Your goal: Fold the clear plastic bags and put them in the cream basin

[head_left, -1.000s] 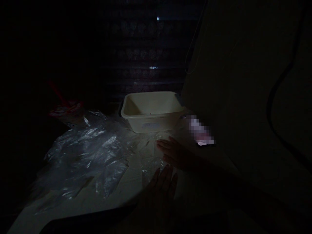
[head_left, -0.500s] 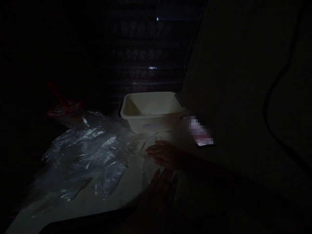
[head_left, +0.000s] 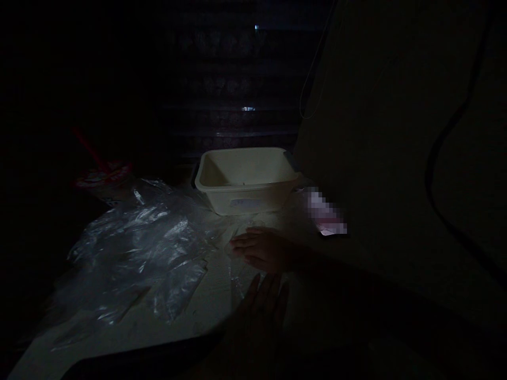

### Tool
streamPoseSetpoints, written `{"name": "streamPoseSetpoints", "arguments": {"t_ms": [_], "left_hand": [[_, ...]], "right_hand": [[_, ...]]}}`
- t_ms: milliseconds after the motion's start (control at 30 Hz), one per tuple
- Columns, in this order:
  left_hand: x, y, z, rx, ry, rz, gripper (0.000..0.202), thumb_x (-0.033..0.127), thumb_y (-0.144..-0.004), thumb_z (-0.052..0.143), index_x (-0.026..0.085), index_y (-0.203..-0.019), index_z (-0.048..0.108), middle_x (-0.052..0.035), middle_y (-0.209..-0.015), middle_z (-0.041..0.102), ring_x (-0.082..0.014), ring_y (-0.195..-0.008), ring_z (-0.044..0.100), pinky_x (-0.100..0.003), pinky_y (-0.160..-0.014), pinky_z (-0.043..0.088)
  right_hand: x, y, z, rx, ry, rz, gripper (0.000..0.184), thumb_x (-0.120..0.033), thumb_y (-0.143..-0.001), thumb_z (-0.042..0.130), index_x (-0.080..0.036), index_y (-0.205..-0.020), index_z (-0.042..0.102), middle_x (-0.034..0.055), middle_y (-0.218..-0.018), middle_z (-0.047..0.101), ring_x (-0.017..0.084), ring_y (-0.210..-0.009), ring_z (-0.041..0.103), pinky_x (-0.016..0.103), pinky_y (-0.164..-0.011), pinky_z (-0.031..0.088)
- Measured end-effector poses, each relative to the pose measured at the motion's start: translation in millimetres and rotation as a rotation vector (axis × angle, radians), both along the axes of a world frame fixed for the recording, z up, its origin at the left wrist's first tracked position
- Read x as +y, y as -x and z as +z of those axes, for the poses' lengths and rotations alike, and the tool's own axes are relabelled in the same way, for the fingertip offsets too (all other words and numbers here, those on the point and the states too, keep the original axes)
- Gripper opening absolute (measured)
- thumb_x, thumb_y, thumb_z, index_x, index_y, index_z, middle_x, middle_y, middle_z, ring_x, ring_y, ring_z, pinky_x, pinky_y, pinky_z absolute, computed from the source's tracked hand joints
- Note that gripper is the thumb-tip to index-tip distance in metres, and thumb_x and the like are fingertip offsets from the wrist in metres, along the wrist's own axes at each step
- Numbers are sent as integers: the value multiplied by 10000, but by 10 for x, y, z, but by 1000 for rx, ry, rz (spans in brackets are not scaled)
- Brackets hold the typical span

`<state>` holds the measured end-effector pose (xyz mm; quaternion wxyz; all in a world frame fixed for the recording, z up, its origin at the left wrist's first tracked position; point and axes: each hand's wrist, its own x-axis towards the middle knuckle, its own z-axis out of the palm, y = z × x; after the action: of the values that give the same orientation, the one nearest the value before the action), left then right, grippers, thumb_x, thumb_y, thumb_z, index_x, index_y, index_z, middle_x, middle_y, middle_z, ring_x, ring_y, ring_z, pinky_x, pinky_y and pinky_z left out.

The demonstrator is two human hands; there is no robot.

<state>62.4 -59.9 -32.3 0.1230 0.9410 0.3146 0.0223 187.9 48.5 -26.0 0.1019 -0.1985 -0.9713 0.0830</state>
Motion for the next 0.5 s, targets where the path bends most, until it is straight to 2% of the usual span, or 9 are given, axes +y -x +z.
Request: {"name": "streamPoseSetpoints", "arguments": {"t_ms": [133,233,333,433,500], "left_hand": [[-3,-16,-44,15,-3,10,321,287,-798,449,163,-1094,421,-80,-1129,433,-206,-958,467,-419,-783,387],[-3,-31,-80,29,-4,20,496,280,-791,425,129,-1232,254,-138,-1296,245,-276,-1163,233,-462,-912,237],[1,-41,-79,51,22,15,606,252,-771,382,84,-1279,99,-147,-1342,86,-277,-1211,12,-448,-964,123],[13,-54,-48,45,39,15,657,250,-744,394,110,-1287,53,-125,-1348,33,-273,-1208,-35,-455,-966,112],[25,-70,-21,29,28,20,667,248,-732,413,128,-1288,63,-120,-1350,14,-281,-1205,-48,-468,-961,119]], "right_hand": [[119,61,-79,-31,-72,-26,363,-251,-828,297,-119,-1151,397,51,-1231,396,128,-1133,314,348,-932,221],[214,92,-93,-35,-86,-41,369,-241,-823,297,-99,-1146,406,68,-1216,414,141,-1119,337,346,-912,257],[232,60,-47,25,-72,-73,349,-175,-798,312,-91,-1105,455,73,-1172,462,131,-1088,380,317,-916,270],[163,-97,6,129,-26,-185,352,-105,-755,310,-119,-1044,510,57,-1107,522,109,-1034,436,297,-907,302],[79,-268,1,193,-12,-261,360,-111,-749,299,-126,-1035,516,54,-1088,535,111,-1015,453,294,-871,351]]}}
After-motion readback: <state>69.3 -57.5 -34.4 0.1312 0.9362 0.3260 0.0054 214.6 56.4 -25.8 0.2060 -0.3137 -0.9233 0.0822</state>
